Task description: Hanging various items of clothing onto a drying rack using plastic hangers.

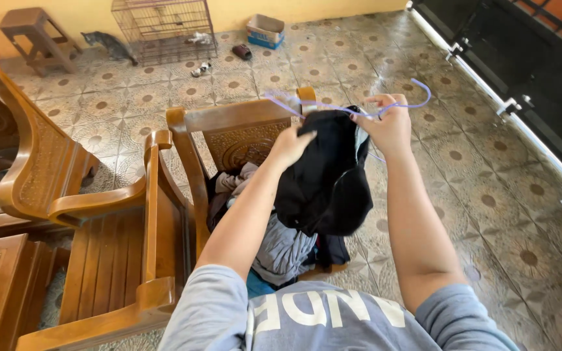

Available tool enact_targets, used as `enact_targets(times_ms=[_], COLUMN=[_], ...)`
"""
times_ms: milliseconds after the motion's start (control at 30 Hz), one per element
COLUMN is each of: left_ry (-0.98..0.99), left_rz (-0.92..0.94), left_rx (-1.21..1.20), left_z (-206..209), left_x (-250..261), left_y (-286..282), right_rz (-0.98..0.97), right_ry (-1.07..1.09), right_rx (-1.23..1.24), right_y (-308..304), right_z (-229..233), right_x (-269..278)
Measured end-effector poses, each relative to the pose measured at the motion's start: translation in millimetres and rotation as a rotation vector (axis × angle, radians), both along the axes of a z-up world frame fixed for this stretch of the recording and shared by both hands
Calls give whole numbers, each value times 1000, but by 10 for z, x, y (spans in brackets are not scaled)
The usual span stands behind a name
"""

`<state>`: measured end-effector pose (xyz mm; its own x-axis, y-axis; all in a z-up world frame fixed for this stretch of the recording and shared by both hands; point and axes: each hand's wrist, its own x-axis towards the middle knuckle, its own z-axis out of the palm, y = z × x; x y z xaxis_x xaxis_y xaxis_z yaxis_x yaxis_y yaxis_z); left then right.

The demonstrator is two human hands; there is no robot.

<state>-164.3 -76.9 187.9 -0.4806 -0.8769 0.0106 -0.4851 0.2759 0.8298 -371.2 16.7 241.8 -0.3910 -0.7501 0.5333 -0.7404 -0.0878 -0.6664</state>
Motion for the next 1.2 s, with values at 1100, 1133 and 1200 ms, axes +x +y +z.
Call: enact_targets(times_ms=[1100, 1133, 1200], left_ry=[526, 534, 477], left_rz=[-756, -787, -1060], left_rx=[-198, -190, 458], left_z=[1370, 1441, 1549], left_x=[-2270, -2342, -2480], left_y=[2459, 2582, 2821], right_rz=[-850, -880, -966], right_ry=[169, 182, 69], right_rx=[-563, -562, -333], right_y=[4455, 4664, 5073], right_z=[1098, 1116, 1121], right_x=[-1329, -1357, -1400])
